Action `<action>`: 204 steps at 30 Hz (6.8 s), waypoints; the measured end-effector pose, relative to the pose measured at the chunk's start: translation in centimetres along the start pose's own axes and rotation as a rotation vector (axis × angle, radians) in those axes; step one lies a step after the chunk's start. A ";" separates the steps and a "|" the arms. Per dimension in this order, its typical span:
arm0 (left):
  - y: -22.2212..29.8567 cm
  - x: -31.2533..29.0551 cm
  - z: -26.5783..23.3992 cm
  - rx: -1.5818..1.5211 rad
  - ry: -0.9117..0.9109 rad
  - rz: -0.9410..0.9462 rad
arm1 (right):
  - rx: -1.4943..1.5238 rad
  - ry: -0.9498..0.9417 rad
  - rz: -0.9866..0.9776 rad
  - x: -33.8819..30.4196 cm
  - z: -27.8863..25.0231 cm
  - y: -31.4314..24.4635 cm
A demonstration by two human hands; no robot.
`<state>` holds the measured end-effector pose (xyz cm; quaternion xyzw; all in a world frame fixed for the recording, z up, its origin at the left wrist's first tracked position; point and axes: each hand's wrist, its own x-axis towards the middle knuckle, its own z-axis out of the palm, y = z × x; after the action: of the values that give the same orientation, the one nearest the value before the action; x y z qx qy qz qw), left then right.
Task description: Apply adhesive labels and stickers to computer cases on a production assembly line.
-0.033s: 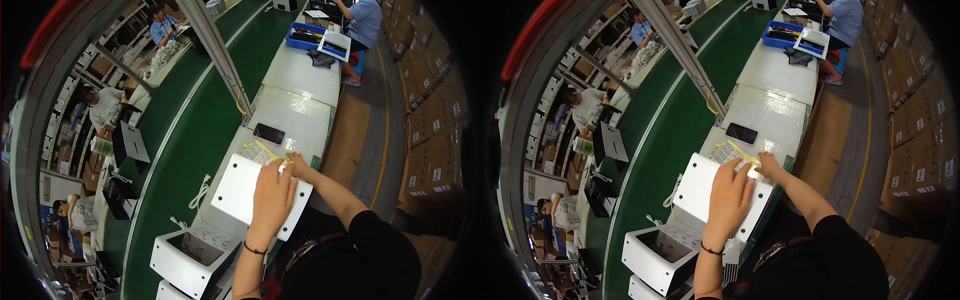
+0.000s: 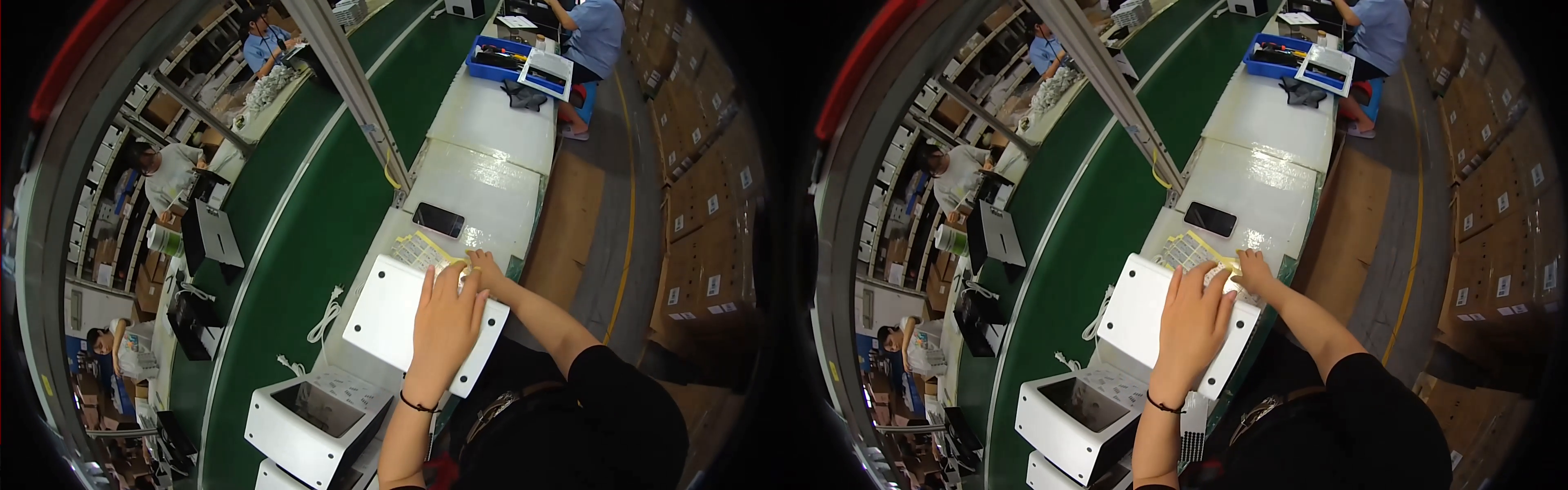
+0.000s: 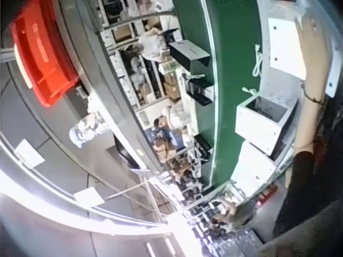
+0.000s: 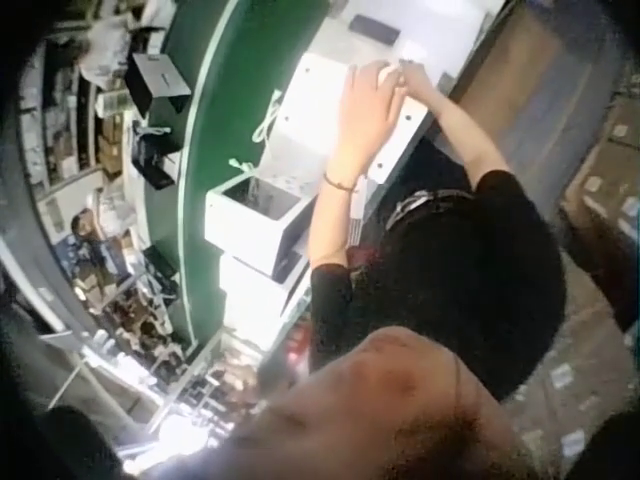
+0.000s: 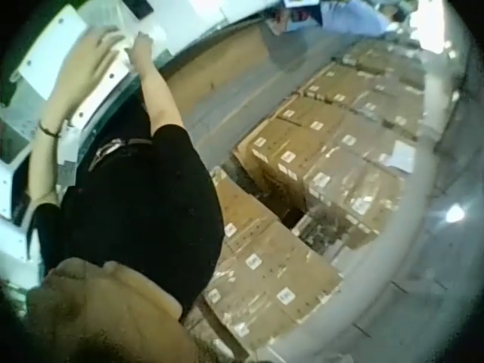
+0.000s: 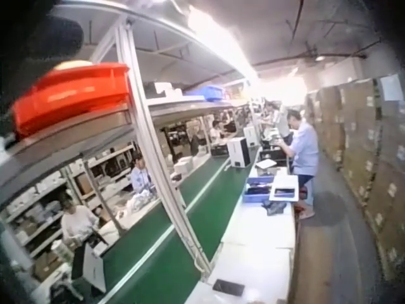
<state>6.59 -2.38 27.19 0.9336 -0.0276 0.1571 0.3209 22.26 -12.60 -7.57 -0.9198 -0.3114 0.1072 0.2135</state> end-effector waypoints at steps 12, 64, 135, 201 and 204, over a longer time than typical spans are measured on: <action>0.4 -5.6 -2.1 0.246 -0.115 -0.114 | 0.003 0.202 0.149 -1.2 -3.2 -6.5; 7.1 -10.9 -7.8 -0.904 1.040 -0.546 | 0.754 -0.469 -0.702 -11.9 -34.0 -23.0; 3.4 -6.9 -3.5 -0.320 0.594 -0.613 | 0.566 -0.136 -1.375 -2.7 -33.9 -21.9; 0.8 -7.5 -1.4 -0.359 0.783 -0.816 | 0.528 -0.375 -0.933 4.6 -28.5 -16.1; 0.9 -7.7 -1.4 -0.342 0.784 -0.819 | 0.500 -0.376 -0.959 4.7 -28.8 -16.0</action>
<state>-1.27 -2.58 26.34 0.6755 0.4309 0.3470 0.4875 27.03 -7.62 24.94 -0.5622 -0.6918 0.2303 0.3903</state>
